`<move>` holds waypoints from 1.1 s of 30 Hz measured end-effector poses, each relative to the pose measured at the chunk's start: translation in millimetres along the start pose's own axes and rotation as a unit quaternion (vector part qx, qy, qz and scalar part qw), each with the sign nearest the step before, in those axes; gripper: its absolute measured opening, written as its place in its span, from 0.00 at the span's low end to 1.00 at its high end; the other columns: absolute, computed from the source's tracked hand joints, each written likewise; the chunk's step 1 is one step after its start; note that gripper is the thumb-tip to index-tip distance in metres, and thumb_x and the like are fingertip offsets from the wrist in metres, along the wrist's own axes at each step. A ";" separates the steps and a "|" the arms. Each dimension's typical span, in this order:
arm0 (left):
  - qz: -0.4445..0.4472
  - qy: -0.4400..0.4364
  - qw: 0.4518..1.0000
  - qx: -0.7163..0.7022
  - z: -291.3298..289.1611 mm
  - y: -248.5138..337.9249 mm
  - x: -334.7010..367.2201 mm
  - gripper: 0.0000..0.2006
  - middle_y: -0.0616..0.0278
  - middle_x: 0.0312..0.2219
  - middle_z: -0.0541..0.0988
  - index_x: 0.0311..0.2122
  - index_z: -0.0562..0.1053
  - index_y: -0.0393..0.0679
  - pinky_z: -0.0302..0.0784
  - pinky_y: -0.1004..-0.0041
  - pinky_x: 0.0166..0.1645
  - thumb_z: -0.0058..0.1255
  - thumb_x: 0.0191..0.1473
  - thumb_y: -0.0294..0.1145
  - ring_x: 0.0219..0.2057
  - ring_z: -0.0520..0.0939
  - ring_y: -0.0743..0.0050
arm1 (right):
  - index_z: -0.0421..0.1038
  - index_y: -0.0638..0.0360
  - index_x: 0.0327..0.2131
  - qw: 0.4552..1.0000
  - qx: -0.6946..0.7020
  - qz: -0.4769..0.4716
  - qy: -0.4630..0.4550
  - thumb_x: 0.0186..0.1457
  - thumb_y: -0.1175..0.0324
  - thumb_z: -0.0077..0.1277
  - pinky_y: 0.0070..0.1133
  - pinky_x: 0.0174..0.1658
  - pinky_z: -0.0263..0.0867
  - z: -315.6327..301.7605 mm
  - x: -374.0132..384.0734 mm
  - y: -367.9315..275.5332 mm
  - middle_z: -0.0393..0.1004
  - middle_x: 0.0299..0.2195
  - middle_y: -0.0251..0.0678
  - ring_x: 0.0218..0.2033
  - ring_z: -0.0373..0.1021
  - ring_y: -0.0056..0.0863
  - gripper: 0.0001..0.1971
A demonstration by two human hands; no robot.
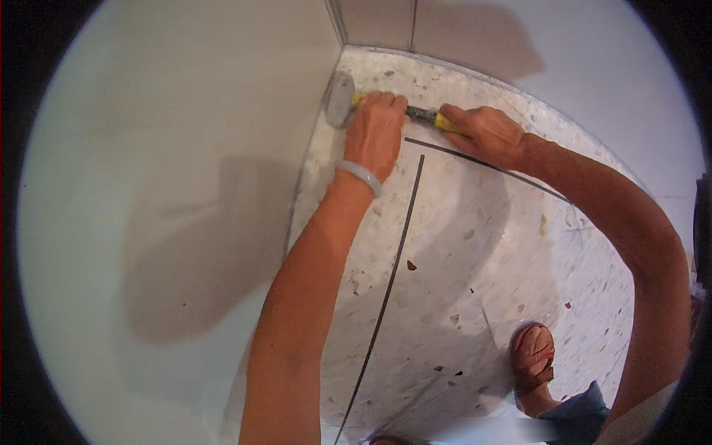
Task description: Scraping grout or adhesive from the edges of floor tiles using a hand scraper.
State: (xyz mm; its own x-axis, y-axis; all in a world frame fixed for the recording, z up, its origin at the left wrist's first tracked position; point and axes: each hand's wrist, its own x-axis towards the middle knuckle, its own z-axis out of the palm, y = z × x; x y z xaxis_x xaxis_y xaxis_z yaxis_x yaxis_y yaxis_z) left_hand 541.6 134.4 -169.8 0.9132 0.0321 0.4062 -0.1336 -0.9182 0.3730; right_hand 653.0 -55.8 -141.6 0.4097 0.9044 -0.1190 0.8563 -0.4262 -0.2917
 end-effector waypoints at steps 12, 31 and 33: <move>-0.019 0.035 0.999 -0.002 -26.5 27.8 -65.0 0.06 0.52 0.31 0.73 0.34 0.71 0.38 0.70 0.59 0.43 0.51 0.47 0.20 0.39 0.74 0.50 | 0.62 0.58 0.46 0.998 0.003 -0.070 -0.009 0.56 0.65 0.51 0.35 0.29 0.69 15.0 -39.7 -46.9 0.73 0.22 0.44 0.26 0.73 0.44 0.16; 0.013 -0.050 0.998 0.044 -71.7 53.4 -146.4 0.05 0.55 0.30 0.72 0.32 0.70 0.38 0.71 0.65 0.47 0.49 0.47 0.20 0.39 0.74 0.57 | 0.60 0.63 0.43 0.998 0.030 -0.023 -0.050 0.56 0.67 0.49 0.34 0.28 0.70 40.7 -96.7 -140.0 0.74 0.23 0.45 0.25 0.74 0.44 0.14; 0.019 -0.058 0.997 0.039 -75.1 53.9 -146.4 0.06 0.55 0.30 0.72 0.32 0.70 0.38 0.71 0.65 0.47 0.48 0.46 0.20 0.39 0.74 0.57 | 0.61 0.63 0.43 0.998 0.029 -0.016 -0.051 0.56 0.67 0.49 0.34 0.27 0.71 44.8 -100.2 -143.7 0.74 0.23 0.45 0.24 0.74 0.43 0.14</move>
State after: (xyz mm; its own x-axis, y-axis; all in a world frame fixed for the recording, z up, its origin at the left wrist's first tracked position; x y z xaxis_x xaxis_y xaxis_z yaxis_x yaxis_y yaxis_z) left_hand 371.8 109.8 -146.5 0.9470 -0.0456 0.3180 -0.1431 -0.9460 0.2907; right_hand 474.8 -84.4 -130.3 0.3458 0.9161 -0.2032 0.8474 -0.3978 -0.3516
